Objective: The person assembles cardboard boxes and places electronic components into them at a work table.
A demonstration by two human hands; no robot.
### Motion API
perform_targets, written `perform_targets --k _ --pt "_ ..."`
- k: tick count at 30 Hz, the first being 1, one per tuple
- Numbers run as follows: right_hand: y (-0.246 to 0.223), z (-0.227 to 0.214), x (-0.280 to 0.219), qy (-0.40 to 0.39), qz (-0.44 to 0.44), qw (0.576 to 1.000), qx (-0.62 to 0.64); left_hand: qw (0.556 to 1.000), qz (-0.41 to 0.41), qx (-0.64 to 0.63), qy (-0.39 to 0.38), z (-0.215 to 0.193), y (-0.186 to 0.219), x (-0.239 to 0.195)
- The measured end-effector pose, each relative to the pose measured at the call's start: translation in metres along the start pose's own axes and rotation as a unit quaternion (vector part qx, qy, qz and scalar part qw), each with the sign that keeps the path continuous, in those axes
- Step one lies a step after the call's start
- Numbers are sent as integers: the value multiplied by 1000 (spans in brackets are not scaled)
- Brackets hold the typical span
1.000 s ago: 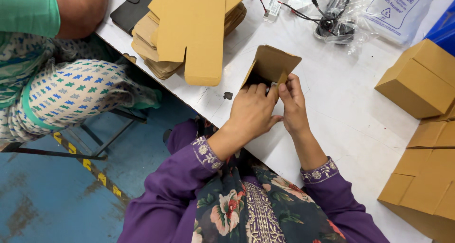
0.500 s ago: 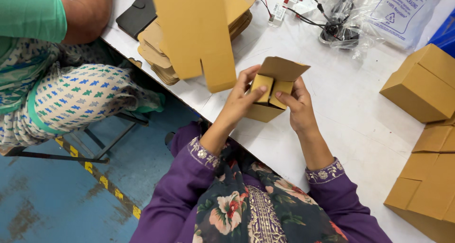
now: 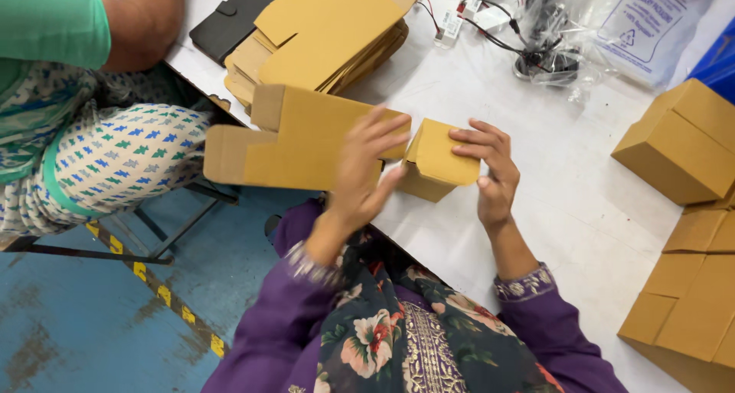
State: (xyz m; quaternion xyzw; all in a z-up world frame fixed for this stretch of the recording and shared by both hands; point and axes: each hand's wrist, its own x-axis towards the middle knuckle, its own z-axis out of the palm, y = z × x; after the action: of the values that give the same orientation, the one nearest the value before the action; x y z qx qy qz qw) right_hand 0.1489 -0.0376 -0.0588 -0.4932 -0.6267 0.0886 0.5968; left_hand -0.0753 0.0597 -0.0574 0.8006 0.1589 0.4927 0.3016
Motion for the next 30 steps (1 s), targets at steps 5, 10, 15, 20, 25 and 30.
perform_targets --k 5,10,15,20,25,30 --pt "-17 -6 1 -52 -22 992 -116 943 -37 273 186 -45 11 -70" --pt "-17 4 1 -48 -17 986 -158 725 -345 -283 524 -52 -32 -100" --pt "-18 0 3 -59 -19 985 -162 846 -321 -243 349 -44 -43 -100" --pt "-18 -3 11 -47 -44 986 -152 860 -219 -237 395 -61 -15 -69" --pt "-20 6 12 -53 -67 983 -164 805 -268 -333 411 -71 -47 -6" --pt "-27 6 6 -70 -58 976 -200 790 -265 -491 254 -24 -89 55"
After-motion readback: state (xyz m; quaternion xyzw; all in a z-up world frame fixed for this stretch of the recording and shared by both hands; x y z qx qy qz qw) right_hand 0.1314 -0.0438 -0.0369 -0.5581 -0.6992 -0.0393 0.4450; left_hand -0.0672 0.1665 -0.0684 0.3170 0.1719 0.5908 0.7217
